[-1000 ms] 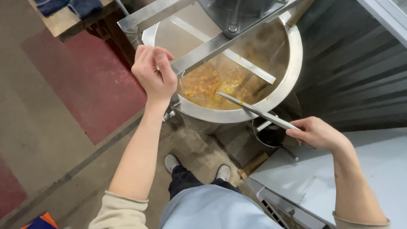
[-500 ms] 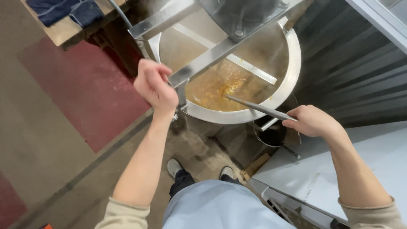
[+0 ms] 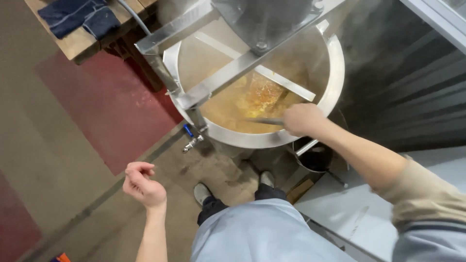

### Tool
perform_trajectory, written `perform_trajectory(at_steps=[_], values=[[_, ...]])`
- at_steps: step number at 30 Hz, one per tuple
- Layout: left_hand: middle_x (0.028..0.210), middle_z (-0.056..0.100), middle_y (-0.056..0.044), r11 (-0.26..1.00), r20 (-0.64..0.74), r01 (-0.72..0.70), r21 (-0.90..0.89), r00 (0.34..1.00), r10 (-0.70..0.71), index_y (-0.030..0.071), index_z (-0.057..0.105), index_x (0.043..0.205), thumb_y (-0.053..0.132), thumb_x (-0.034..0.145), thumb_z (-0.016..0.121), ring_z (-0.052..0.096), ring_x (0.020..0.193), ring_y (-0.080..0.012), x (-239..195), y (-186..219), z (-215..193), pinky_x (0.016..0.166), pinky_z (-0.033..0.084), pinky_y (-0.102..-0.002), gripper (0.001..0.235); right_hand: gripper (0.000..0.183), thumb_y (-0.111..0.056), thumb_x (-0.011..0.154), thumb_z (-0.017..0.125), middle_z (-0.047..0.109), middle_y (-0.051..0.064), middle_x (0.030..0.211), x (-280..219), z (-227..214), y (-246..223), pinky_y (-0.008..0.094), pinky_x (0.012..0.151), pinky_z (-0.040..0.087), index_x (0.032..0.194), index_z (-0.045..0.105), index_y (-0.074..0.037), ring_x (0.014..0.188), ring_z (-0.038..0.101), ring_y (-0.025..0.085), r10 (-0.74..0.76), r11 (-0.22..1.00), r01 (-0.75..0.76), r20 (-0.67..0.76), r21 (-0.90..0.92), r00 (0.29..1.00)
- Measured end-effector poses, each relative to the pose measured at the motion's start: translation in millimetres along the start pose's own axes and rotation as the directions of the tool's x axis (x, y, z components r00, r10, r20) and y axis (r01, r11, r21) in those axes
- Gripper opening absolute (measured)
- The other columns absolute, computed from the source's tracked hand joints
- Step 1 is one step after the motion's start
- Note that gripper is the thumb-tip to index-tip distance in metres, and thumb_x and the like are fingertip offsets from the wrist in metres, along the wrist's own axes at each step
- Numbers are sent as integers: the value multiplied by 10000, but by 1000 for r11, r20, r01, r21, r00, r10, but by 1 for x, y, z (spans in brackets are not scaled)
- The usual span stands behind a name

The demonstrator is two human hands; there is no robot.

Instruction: Using a long-handled strainer to scoop pulp from a large industrial vat and transferring it into a bucket.

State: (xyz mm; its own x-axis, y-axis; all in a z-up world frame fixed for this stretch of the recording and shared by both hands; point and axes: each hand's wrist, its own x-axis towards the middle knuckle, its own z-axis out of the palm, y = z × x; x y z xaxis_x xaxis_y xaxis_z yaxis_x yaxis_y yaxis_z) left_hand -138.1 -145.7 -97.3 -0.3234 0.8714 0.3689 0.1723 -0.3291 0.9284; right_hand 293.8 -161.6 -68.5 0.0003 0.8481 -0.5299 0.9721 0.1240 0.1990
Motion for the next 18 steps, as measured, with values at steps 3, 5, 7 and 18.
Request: perform_trajectory(at_steps=[3,5,7,18], values=[[617,457,-31,999,-37,21,29,999,-20,101,582,704,266,1164,354,380,547,-74,-36,25,30,565,329,-196,540,129,-150,793,632,663,-7,641,45,51,1,364,509,510,719,722,-206,617,688,217,-230,972,188,-429,-139,874],[582,425,-23,998,-58,26,55,998,-23,107,567,696,263,1159,367,322,537,-55,-59,37,51,562,306,-186,528,213,-97,738,617,577,-32,546,72,62,2,317,441,424,584,624,-244,510,619,203,-235,965,251,-697,-82,678],[588,483,-57,985,-34,-60,160,997,66,71,615,702,215,1137,419,460,544,-137,-85,42,56,595,408,-245,498,203,-198,815,585,760,73,803,90,54,-8,431,634,597,830,782,-150,828,769,279,-135,983,149,-129,110,982],[745,592,-63,950,-254,220,221,954,-162,31,648,795,236,1115,368,516,678,-154,-162,48,55,687,408,-282,472,227,-135,755,544,519,82,443,-17,-65,88,295,492,418,549,551,-40,398,449,194,-176,785,-66,324,616,930]])
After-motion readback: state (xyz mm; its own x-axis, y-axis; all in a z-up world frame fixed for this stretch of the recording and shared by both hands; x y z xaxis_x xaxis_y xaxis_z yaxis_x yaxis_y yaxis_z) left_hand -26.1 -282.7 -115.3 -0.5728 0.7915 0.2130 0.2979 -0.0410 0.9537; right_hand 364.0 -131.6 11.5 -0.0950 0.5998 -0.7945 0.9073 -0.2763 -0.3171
